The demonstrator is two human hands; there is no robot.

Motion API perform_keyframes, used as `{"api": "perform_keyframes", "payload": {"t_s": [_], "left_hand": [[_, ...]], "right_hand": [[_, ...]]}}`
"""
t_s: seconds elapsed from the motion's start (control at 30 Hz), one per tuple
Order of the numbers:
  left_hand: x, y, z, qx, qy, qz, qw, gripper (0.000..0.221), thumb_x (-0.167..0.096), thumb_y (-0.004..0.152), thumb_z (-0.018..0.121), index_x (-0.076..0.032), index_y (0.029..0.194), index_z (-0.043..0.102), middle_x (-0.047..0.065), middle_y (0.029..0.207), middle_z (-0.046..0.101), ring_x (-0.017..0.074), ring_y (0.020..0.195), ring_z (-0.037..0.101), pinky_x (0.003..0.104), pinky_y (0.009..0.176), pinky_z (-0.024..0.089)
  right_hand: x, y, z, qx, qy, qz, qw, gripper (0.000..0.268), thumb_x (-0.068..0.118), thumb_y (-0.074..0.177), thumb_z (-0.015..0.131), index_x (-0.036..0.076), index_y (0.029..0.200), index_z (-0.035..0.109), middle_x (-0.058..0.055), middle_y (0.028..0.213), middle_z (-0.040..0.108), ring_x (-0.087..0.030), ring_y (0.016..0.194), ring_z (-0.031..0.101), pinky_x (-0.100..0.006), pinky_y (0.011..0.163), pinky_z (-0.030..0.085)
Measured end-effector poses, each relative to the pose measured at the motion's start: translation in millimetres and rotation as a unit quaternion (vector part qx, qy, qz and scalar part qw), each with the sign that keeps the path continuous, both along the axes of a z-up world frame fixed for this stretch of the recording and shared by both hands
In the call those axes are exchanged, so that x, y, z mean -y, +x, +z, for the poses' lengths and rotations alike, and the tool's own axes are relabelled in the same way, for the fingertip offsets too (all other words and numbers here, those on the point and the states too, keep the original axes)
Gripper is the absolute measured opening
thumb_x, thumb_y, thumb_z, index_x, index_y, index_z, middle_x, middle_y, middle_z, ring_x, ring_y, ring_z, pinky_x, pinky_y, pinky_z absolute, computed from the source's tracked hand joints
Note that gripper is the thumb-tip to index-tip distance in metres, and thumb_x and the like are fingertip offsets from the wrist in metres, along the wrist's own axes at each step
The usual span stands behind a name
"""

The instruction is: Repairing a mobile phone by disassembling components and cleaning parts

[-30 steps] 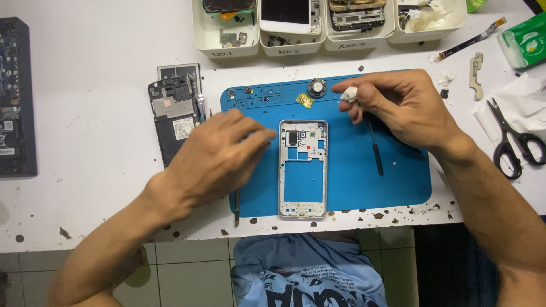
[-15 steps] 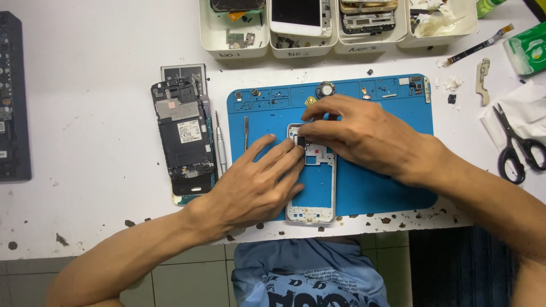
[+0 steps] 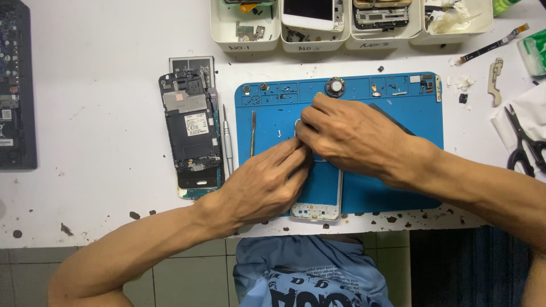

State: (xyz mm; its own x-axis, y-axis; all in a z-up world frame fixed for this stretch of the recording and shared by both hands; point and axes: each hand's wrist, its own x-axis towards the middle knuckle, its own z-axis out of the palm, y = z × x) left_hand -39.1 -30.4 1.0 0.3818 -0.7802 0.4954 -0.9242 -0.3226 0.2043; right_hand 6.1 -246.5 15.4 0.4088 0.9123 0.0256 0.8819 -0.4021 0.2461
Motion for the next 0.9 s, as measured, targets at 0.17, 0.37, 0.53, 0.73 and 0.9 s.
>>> {"api": "perform_keyframes", "payload": {"t_s": [0.17, 0.37, 0.53, 0.73, 0.9], "left_hand": [[-1.4, -1.5, -4.9, 0.004, 0.022, 0.005, 1.000, 0.020, 0.006, 0.099, 0.051, 0.012, 0.103, 0.069, 0.026, 0.111, 0.061, 0.0377, 0.108, 0.063, 0.042, 0.099, 0.059], [-0.4, -5.9, -5.8, 0.045, 0.035, 0.027, 0.998, 0.020, 0.008, 0.097, 0.051, 0.011, 0.102, 0.070, 0.027, 0.111, 0.062, 0.0369, 0.108, 0.063, 0.040, 0.099, 0.058], [-1.1, -6.2, -5.4, 0.062, 0.047, 0.030, 0.997, 0.017, 0.008, 0.095, 0.053, 0.008, 0.096, 0.071, 0.028, 0.112, 0.064, 0.0372, 0.110, 0.065, 0.039, 0.103, 0.058], [-2.4, -8.4, -7.1, 0.054, 0.053, 0.032, 0.997, 0.024, 0.007, 0.099, 0.051, 0.014, 0.113, 0.070, 0.028, 0.120, 0.062, 0.0359, 0.114, 0.062, 0.040, 0.103, 0.059], [-2.7, -8.2, -13.3, 0.076, 0.076, 0.036, 0.994, 0.026, 0.003, 0.101, 0.052, 0.013, 0.119, 0.069, 0.025, 0.120, 0.064, 0.0346, 0.115, 0.063, 0.038, 0.101, 0.060]], "right_hand": [[1.4, -1.1, 1.6, 0.045, -0.025, 0.015, 0.999, 0.011, 0.005, 0.102, 0.058, 0.009, 0.093, 0.065, -0.005, 0.087, 0.057, -0.019, 0.077, 0.051, -0.032, 0.078, 0.054], [4.5, -3.1, 0.8, 0.049, -0.033, 0.023, 0.998, 0.009, 0.002, 0.098, 0.061, 0.008, 0.093, 0.066, -0.005, 0.090, 0.058, -0.019, 0.080, 0.053, -0.032, 0.083, 0.055], [0.7, -1.4, 0.4, 0.033, -0.033, 0.010, 0.999, 0.013, 0.006, 0.103, 0.055, 0.009, 0.095, 0.064, -0.006, 0.091, 0.058, -0.018, 0.078, 0.050, -0.030, 0.068, 0.052], [18.6, 2.0, 25.9, -0.098, 0.000, -0.059, 0.993, 0.012, 0.006, 0.098, 0.059, 0.005, 0.109, 0.062, -0.011, 0.099, 0.064, -0.022, 0.082, 0.059, -0.036, 0.074, 0.058], [34.2, 14.1, 42.4, -0.314, 0.326, -0.181, 0.873, 0.026, 0.003, 0.103, 0.067, 0.006, 0.128, 0.073, -0.009, 0.099, 0.062, -0.020, 0.088, 0.058, -0.032, 0.075, 0.047]]}}
